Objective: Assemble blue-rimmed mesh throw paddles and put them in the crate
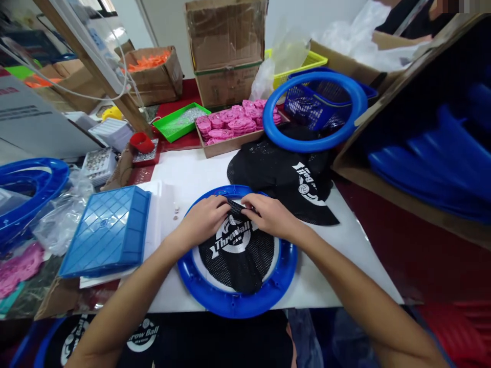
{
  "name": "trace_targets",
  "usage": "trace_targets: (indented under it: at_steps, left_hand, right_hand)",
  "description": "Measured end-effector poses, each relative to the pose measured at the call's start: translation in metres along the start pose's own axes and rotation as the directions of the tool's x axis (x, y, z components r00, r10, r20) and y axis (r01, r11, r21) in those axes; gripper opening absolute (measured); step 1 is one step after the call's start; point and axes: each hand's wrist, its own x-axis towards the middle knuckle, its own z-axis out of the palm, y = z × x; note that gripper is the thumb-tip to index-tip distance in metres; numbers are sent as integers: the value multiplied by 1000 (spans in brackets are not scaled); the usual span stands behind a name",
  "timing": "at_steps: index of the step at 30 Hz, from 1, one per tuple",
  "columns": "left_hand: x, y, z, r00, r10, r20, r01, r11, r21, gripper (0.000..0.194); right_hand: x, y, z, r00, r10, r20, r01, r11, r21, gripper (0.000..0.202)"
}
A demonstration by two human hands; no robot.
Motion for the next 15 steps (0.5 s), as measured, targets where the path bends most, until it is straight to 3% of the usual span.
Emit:
trace_targets:
  at_steps: [3,6,11,15]
  left_hand:
    - [-1,13,10,1000,-4,14,5,1000,-31,40]
    - [-9,30,11,987,-124,99,128,991,-36,62]
    - [-23,58,2,931,-311,189,308,950,47,80]
    - [-31,78,-7,866,-432,249,401,900,168,74]
  right_hand:
    - [-11,-6,-9,995,-3,-96,3,1000,-5,18]
    - [-14,-7,-15,985,71,-159,-67,997,28,22]
    - [-7,2,-14,923,-6,-385,31,998,60,15]
    - [-7,-2,-13,958,77,-277,-25,982,187,10]
